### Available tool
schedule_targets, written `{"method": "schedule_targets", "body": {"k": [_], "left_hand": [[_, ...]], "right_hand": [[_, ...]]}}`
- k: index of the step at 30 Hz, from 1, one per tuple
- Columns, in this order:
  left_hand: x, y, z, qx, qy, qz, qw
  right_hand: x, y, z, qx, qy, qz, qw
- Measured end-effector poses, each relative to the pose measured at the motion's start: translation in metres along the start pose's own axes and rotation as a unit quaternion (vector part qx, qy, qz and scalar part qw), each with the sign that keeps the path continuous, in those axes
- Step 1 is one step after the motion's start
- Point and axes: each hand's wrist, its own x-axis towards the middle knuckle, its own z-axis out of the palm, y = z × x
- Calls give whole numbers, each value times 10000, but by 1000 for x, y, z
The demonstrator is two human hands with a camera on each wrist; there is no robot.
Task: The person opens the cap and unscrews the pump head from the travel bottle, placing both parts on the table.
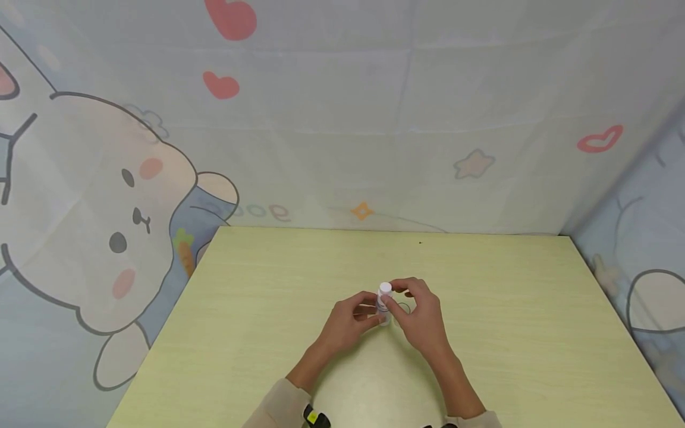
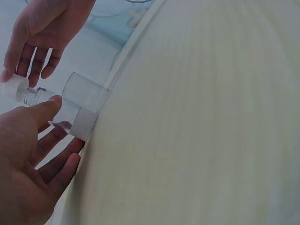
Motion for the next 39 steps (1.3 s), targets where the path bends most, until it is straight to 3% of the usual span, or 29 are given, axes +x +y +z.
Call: {"method": "schedule_targets", "body": {"k": [18,31,39], "left_hand": [[0,2,0,-23,15,-78,10000],[-1,3,-1,13,-11,-62,10000],[0,2,-1,-6,-18,-11,10000]], "right_hand": [[2,-1,-3,-5,114,-54,9999],[3,-8,-5,35,248,204,9995],[3,-1,-7,28,211,240,9995]]}}
